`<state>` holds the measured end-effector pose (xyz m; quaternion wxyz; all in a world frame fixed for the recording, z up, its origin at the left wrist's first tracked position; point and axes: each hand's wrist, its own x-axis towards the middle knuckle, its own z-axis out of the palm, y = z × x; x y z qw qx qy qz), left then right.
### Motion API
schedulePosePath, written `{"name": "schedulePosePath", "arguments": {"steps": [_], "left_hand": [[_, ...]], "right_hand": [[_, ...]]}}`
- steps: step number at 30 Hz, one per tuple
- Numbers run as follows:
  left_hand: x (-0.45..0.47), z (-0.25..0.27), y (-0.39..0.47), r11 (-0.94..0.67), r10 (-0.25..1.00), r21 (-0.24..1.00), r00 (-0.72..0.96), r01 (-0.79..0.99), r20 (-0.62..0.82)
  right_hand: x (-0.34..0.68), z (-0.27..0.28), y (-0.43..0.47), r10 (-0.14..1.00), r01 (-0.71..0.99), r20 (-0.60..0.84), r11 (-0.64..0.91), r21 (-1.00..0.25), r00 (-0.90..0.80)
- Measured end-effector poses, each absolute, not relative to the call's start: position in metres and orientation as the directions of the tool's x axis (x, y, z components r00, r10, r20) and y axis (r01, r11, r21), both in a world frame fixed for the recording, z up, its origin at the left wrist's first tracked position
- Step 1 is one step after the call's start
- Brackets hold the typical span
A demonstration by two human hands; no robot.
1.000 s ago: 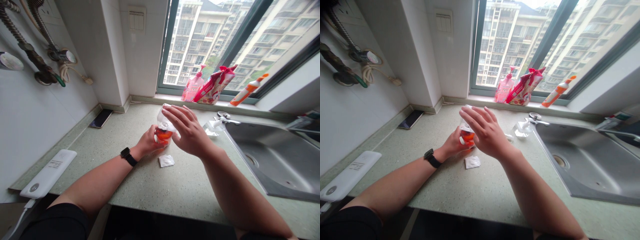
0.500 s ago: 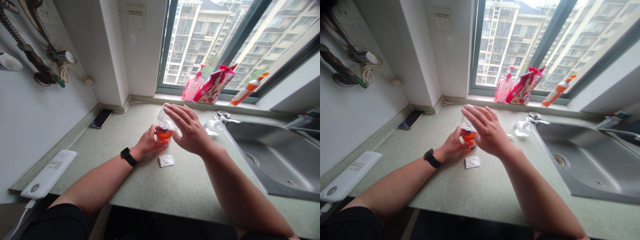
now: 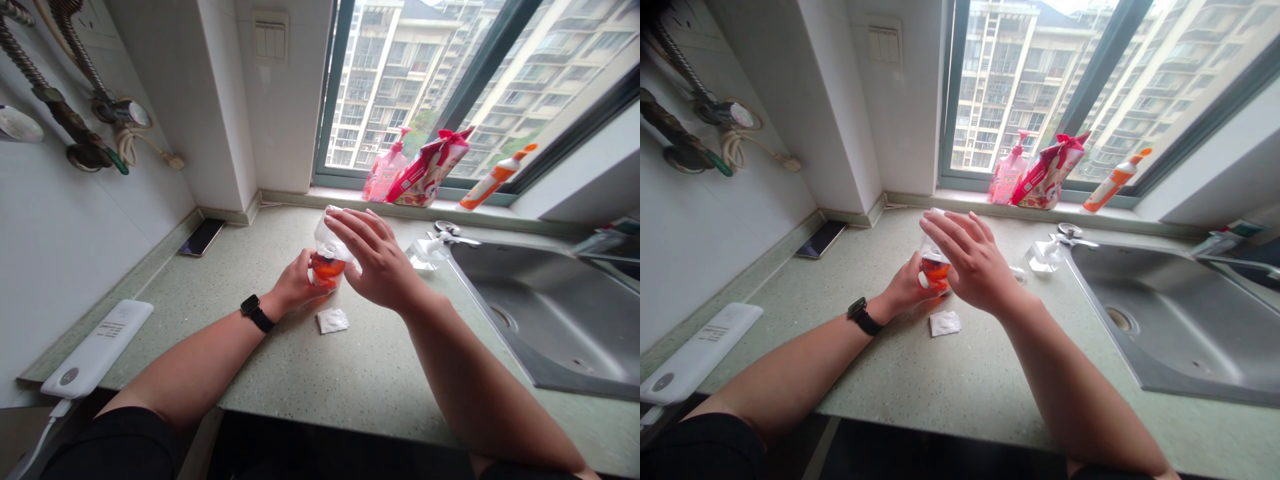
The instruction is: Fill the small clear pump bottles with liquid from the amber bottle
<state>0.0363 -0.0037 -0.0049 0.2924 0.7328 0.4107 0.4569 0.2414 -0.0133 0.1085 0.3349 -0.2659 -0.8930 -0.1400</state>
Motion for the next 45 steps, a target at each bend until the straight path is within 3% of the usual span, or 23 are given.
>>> {"name": "schedulePosePath", "arguments": {"steps": [29, 45], "left_hand": [[0.036, -0.003, -0.004, -0.494, 0.868, 0.803, 0.250, 0.333, 0.430], [0.030, -0.003, 0.000, -0.526, 0.849, 0.725, 0.229, 0.445, 0.475]], "right_hand": [[0.240, 0.108, -0.015, 0.406, 0.580, 0.664, 0.813, 0.052, -0.628], [0.268, 0.093, 0.005, 0.558, 0.690, 0.691, 0.714, -0.118, -0.459]]}}
